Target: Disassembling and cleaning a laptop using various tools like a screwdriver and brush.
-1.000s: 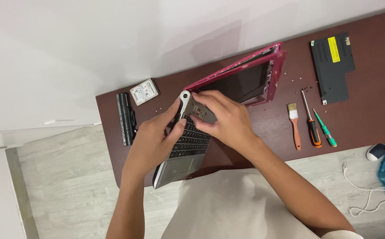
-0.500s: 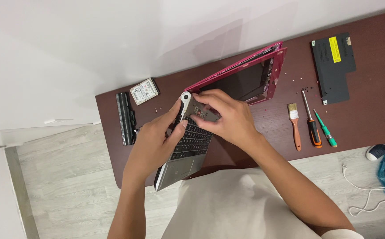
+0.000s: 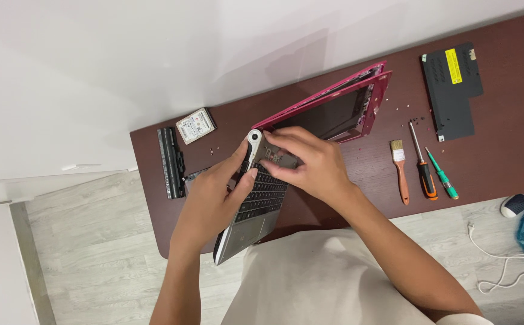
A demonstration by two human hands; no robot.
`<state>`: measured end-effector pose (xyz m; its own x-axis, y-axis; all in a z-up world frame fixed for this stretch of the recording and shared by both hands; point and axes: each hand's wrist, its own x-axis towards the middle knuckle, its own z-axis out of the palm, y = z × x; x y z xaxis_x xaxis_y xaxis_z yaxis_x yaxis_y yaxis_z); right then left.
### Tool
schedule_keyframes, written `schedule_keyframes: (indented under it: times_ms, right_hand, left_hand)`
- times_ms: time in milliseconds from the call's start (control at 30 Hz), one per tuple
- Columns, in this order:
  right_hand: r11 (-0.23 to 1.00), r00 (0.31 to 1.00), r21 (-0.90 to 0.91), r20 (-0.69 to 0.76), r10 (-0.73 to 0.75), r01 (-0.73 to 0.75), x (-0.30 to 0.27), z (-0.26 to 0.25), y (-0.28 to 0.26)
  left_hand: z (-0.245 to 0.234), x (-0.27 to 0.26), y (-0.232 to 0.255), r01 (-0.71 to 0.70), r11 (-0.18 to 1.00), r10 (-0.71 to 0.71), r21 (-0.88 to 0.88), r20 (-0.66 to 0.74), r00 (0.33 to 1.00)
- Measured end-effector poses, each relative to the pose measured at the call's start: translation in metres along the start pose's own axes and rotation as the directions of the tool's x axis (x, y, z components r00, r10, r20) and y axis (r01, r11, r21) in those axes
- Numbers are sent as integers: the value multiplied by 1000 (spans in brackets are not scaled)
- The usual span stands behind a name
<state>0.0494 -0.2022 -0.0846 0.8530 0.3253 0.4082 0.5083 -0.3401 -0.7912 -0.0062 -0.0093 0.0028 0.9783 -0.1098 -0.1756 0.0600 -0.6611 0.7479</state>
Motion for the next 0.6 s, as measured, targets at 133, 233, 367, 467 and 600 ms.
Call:
schedule_keyframes:
  times_ms: [133, 233, 367, 467, 600]
  right_hand:
    - [998, 999, 60, 32, 16, -18, 1, -3, -2]
    - [981, 997, 179, 22, 73, -76, -2, 2, 0]
    - [918, 980, 347, 109, 165, -193, 2, -2, -1]
    - [845, 955, 447, 179, 238, -294, -2, -14, 5]
    - [762, 893, 469, 177, 415, -447, -34, -49, 27]
  left_hand:
    - [0, -1, 4, -27, 1000, 27, 16, -10, 1000]
    - [3, -5, -6, -2, 1000, 2, 2, -25, 1000]
    - [5, -7, -10, 30, 999, -31, -9, -72, 997]
    - [7, -11, -12, 39, 998, -44, -43, -101, 994]
    - [15, -22, -25, 111, 988, -123, -106, -117, 986]
